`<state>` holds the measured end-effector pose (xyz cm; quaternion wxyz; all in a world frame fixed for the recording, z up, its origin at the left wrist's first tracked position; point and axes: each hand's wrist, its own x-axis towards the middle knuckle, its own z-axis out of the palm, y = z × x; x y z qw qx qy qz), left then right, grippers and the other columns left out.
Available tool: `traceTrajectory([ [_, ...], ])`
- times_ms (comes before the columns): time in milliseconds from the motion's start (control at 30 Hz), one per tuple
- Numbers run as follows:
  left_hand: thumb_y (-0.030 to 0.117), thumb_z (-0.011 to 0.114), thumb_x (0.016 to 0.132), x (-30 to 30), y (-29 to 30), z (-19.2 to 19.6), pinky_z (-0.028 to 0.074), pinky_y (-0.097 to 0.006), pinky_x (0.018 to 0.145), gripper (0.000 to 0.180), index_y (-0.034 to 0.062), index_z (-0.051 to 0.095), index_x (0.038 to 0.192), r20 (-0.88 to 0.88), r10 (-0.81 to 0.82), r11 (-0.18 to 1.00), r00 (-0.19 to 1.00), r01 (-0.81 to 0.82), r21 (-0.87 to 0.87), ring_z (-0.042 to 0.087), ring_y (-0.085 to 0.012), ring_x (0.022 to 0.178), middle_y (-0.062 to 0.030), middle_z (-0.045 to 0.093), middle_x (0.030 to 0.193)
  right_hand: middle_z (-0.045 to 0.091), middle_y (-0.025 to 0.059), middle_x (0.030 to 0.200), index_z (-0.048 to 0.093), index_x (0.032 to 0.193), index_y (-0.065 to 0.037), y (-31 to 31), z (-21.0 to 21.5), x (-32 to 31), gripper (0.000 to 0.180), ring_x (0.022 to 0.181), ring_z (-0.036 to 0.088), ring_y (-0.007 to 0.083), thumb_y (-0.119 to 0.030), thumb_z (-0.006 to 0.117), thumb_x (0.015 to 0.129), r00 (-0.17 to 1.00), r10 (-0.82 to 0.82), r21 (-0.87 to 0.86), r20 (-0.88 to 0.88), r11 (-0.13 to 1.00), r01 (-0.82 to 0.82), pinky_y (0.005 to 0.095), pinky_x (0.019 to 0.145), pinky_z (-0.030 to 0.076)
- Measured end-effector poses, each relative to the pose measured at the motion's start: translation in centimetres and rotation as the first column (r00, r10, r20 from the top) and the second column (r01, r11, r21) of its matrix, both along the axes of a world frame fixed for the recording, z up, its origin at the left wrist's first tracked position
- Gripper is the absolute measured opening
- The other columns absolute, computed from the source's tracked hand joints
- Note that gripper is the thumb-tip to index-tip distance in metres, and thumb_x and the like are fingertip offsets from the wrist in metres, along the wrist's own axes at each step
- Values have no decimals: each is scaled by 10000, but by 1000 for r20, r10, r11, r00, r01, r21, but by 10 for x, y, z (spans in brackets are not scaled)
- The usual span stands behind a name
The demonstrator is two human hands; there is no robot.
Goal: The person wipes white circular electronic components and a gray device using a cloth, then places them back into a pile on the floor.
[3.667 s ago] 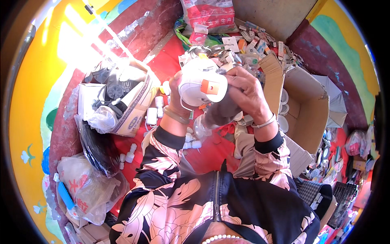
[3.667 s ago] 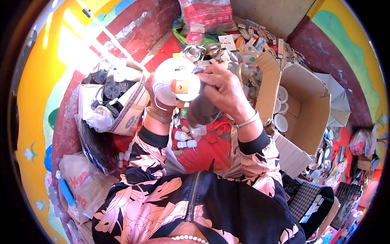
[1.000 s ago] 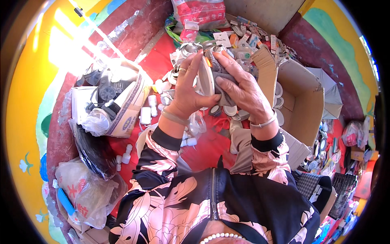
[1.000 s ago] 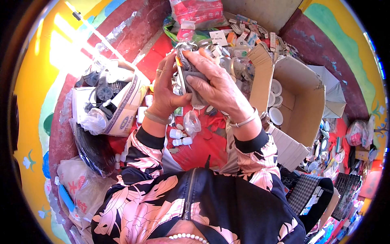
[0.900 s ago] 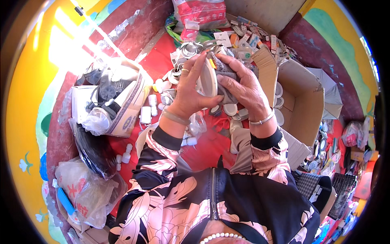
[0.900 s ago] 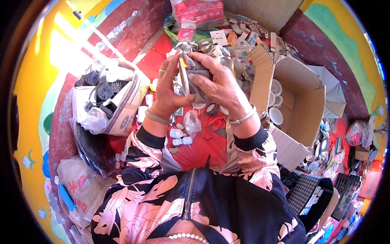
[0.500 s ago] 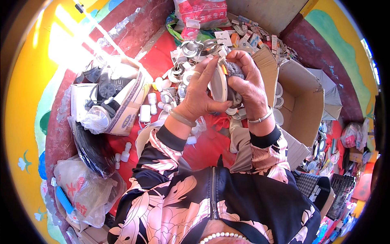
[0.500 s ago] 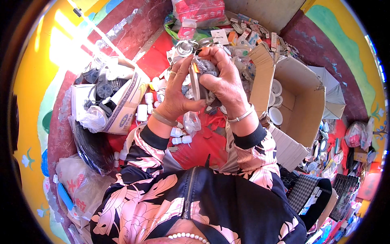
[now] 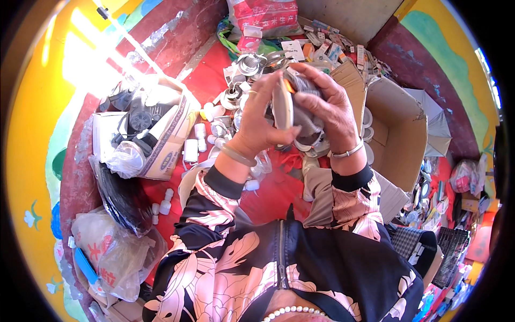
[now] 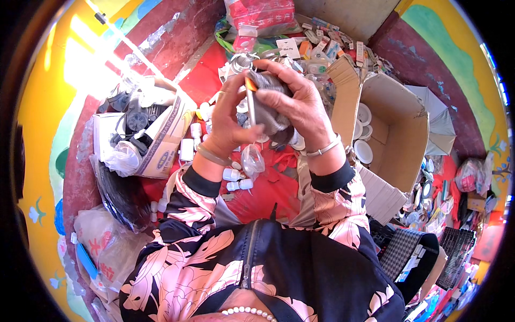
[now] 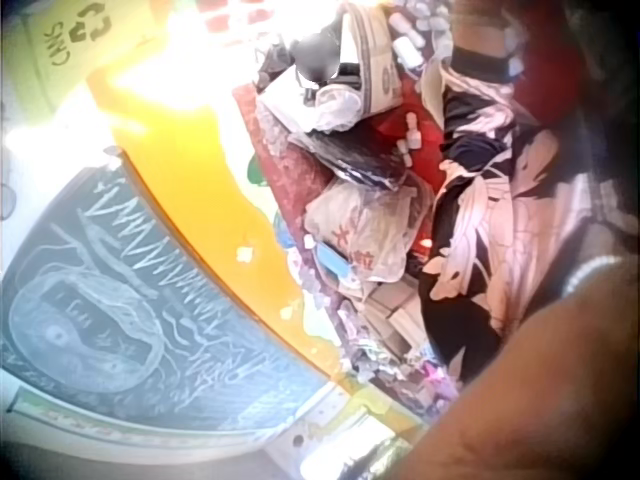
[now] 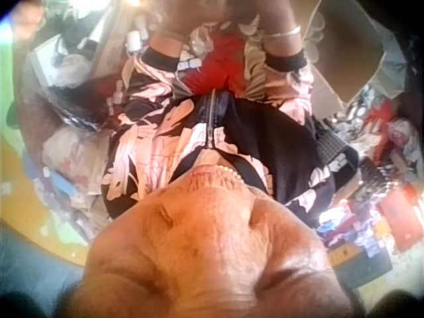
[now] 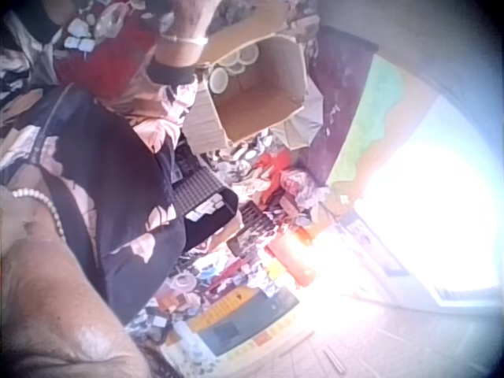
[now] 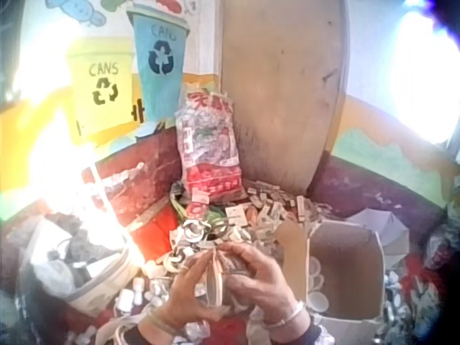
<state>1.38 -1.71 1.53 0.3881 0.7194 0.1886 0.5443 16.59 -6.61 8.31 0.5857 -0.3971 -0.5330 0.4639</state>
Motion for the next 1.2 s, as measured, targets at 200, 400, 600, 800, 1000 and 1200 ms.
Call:
traceTrajectory([
  [200,227,732,641,0,1,0,445,-362,935,812,2,371,1333,284,4,949,959,86,-302,481,-211,1132,-103,439,1198,507,88,1207,477,1259,-53,10,-27,-18,422,1116,472,162,-158,574,862,987,-73,146,144,988,52,301,960,364],
  [400,183,693,668,-1,3,-1,436,-358,955,761,-2,370,1332,344,-19,915,939,154,-372,466,-203,1144,-105,427,1228,552,55,1085,513,1194,-37,5,-27,-30,346,1000,506,122,-142,562,867,984,-178,38,8,983,178,260,870,407],
  [600,399,748,621,-2,3,0,411,-366,920,870,-16,403,1303,50,53,998,997,-52,-23,488,-281,1093,-160,462,1179,589,26,953,567,1060,-22,3,-24,-24,223,836,551,90,-149,535,880,952,-190,-79,-240,981,176,226,720,450],
  [800,352,751,592,-3,3,1,410,-366,925,866,-15,411,1299,-74,69,988,995,-58,144,488,-292,1084,-167,480,1161,590,39,920,575,1016,-30,10,-32,-3,206,824,581,118,-163,492,883,840,-147,-292,-522,956,-15,236,718,467],
  [1000,334,696,682,-4,-6,11,434,-336,913,844,6,327,1366,390,-146,882,909,298,-366,513,-209,1099,-117,498,1184,643,116,939,564,1074,4,27,-62,7,242,796,645,206,-156,522,898,650,-103,-339,-753,907,-249,321,662,552],
  [1200,546,535,797,-4,3,12,463,-364,867,697,19,443,1245,610,-32,696,791,456,-554,561,-230,1047,-119,538,1162,597,125,1081,518,1158,-11,35,-60,19,292,955,599,224,-193,471,934,645,-135,-175,-752,985,2,357,854,489],
])
